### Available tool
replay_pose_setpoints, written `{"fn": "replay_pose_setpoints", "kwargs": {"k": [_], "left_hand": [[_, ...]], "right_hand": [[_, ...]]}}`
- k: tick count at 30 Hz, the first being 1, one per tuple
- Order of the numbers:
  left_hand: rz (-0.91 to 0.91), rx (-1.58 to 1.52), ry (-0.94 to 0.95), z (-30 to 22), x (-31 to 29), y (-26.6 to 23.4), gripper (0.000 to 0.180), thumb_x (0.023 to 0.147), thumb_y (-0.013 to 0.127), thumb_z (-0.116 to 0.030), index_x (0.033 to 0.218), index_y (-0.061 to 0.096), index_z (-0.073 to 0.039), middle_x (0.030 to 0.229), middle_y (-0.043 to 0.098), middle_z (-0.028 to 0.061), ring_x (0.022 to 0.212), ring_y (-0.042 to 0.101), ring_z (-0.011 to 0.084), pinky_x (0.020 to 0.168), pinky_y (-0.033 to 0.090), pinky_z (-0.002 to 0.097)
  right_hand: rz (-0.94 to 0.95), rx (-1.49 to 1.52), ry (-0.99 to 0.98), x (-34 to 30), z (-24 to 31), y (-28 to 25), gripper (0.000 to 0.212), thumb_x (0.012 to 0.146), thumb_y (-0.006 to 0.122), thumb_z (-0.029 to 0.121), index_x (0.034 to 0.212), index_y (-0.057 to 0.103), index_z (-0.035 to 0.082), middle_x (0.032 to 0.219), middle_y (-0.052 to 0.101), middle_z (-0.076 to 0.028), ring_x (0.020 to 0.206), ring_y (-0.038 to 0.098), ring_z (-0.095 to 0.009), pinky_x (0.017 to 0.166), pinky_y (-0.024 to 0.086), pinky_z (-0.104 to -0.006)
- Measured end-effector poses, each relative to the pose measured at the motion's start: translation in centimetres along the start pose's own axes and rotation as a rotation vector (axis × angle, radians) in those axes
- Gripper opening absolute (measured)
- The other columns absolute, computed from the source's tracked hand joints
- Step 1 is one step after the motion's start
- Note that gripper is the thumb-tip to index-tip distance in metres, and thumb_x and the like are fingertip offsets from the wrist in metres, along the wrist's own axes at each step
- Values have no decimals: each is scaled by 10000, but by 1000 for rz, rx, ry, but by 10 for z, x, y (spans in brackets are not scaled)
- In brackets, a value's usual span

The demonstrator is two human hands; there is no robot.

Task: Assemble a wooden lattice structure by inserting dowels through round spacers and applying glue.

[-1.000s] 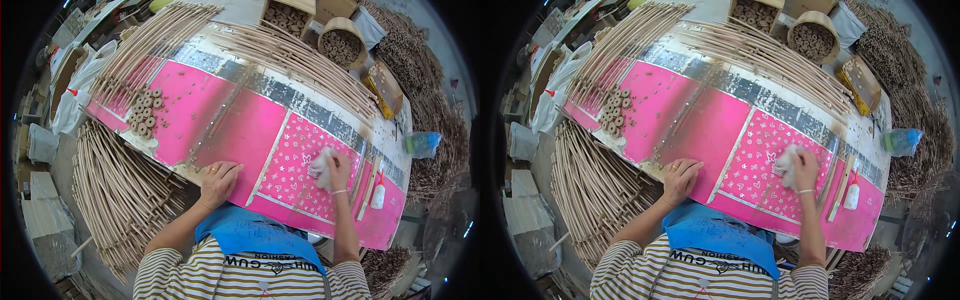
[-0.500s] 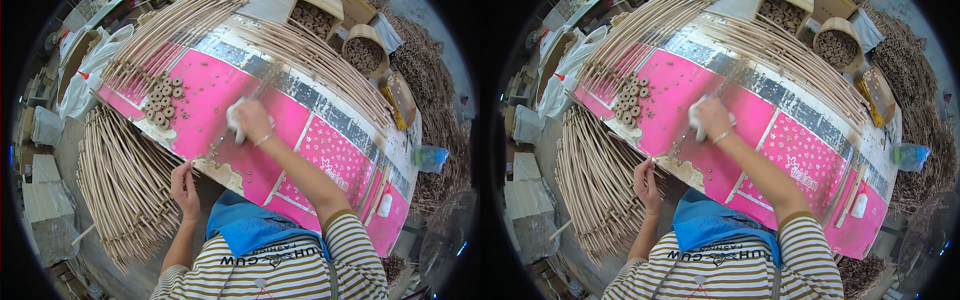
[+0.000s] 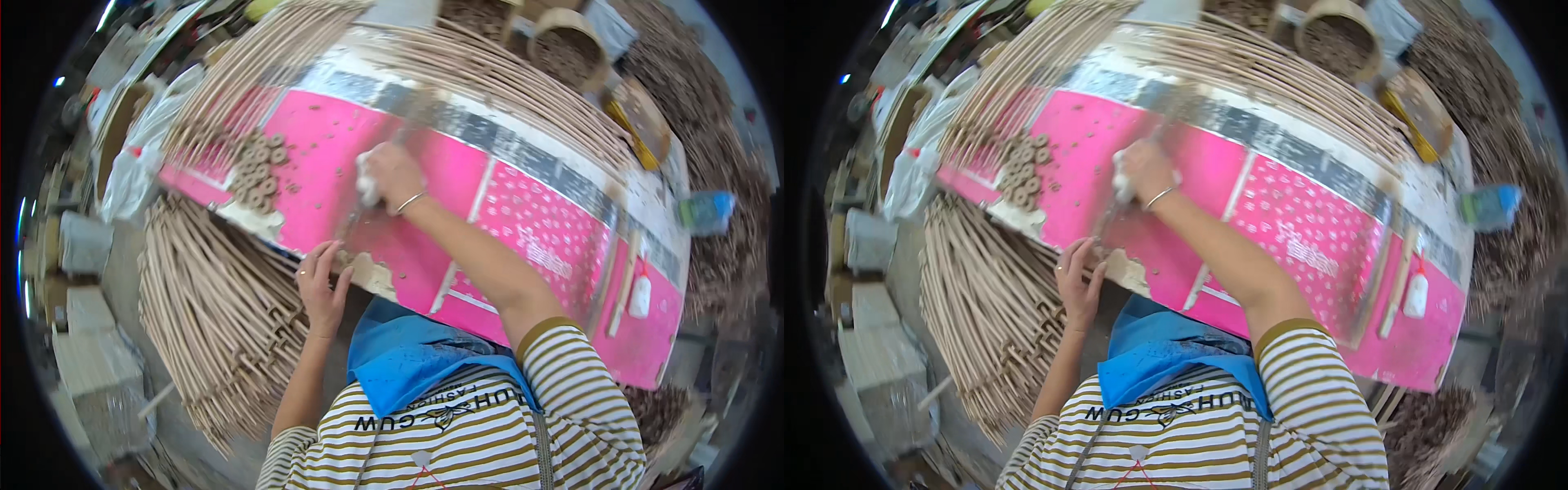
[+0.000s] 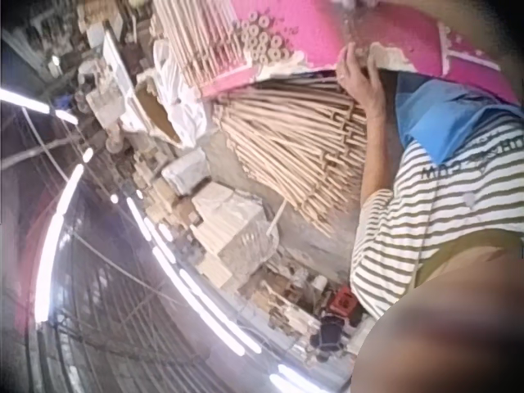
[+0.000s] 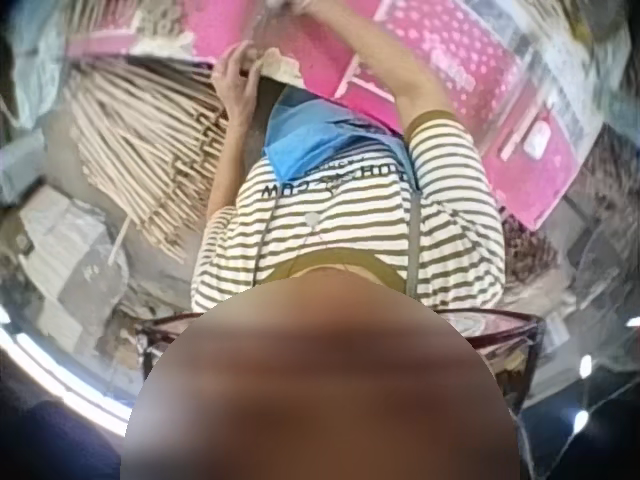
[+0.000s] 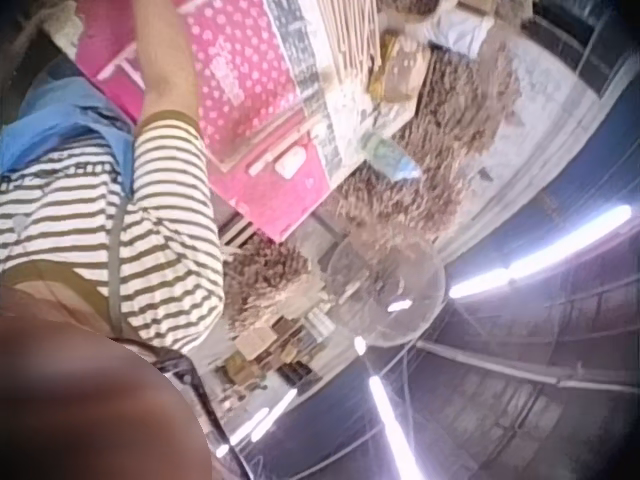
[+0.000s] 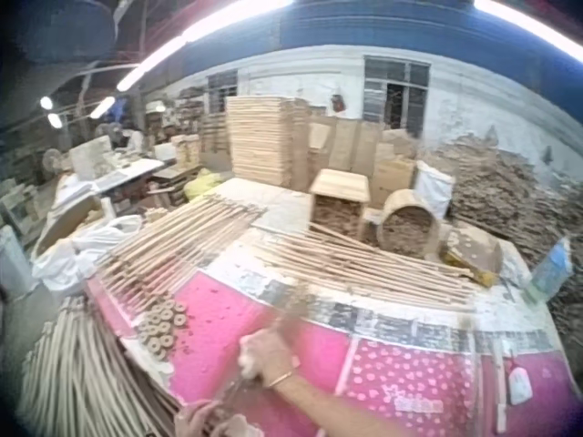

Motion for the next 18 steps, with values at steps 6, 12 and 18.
{"fn": "replay_pose_setpoints", "kwargs": {"k": [6, 12, 18], "left_hand": [[-68, -24, 29, 20, 14, -11, 347, 987, 670, -66, 1324, 650, 16, 1321, 636, 203, 1194, 614, 366, 996, 515, 442], [24, -219, 0, 7, 34, 16, 353, 1037, 614, -64, 1377, 610, 28, 1317, 615, 181, 1253, 573, 333, 1028, 478, 419], [279, -386, 170, -76, 86, 88, 454, 1001, 652, -66, 1448, 582, -22, 1417, 632, 167, 1313, 602, 314, 1106, 464, 410]], "right_hand": [[-31, 704, 115, -107, 37, -58, 149, 929, 710, 234, 995, 715, 100, 976, 639, -112, 969, 649, -318, 833, 536, -434], [-244, 428, 669, -296, -4, -223, 232, 945, 713, 230, 1088, 738, 50, 947, 660, -118, 907, 663, -294, 788, 525, -419], [-561, -79, 1167, -503, -19, -346, 169, 894, 759, 75, 1044, 713, 12, 941, 646, -141, 849, 646, -323, 735, 509, -411]]}}
Point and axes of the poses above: each hand's wrist, its own x-axis towards the middle knuckle, its own y-axis out of the palm, z = x × y, the point moved 3 cm from there along x, towards the middle knuckle
